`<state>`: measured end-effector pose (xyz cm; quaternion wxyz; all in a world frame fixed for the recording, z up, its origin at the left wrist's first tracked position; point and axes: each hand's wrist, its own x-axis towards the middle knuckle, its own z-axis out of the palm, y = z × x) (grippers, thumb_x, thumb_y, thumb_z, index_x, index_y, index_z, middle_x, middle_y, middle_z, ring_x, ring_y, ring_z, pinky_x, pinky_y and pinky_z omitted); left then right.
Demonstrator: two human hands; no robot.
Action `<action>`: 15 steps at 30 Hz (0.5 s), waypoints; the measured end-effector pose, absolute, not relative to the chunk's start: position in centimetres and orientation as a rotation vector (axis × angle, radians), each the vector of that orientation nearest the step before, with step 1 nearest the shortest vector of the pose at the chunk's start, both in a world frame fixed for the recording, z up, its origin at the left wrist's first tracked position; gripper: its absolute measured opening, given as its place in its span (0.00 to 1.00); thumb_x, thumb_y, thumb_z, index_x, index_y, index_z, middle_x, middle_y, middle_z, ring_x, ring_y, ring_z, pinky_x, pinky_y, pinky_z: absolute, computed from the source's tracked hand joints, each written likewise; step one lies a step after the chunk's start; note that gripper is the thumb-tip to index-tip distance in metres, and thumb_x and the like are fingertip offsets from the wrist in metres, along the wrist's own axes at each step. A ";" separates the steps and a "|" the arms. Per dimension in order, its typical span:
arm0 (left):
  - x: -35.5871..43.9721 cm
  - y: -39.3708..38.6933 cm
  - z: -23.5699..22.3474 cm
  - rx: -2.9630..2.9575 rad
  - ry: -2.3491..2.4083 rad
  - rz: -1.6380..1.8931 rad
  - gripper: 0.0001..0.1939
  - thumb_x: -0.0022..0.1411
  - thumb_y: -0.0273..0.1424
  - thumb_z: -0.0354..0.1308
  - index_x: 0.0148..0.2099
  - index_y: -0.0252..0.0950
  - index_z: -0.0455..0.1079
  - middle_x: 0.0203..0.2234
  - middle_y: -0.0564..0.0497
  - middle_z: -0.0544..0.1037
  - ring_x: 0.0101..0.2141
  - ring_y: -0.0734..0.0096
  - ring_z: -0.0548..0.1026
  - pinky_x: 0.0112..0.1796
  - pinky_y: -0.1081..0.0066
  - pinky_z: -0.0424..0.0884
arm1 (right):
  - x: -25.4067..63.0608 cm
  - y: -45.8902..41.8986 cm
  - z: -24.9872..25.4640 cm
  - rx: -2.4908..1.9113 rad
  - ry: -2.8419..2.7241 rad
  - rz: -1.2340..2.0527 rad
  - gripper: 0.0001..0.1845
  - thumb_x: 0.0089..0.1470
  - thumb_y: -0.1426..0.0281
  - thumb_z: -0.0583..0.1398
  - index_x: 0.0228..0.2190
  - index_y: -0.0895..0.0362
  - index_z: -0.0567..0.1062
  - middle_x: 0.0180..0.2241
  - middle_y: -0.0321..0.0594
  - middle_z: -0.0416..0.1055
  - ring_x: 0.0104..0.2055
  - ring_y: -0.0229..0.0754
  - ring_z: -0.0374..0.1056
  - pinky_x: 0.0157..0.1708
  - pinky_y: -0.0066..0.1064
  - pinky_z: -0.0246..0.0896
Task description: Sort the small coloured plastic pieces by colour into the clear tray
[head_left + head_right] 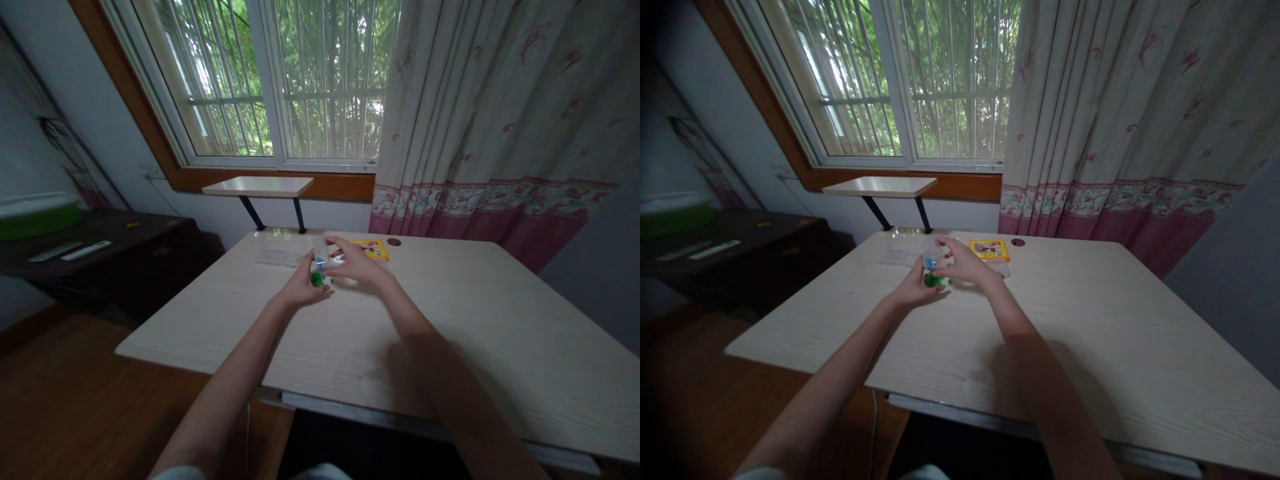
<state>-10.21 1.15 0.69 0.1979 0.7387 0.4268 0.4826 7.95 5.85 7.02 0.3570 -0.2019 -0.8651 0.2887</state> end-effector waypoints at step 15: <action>-10.6 1.5 0.8 2.103 1.646 1.226 0.32 0.43 0.36 0.63 0.50 0.34 0.59 0.42 0.45 0.71 0.41 0.63 0.70 0.39 0.64 0.69 | 5.3 6.3 0.5 -0.603 -1.919 1.202 0.23 0.41 0.75 0.59 0.44 0.59 0.68 0.39 0.42 0.72 0.37 0.37 0.70 0.40 0.32 0.66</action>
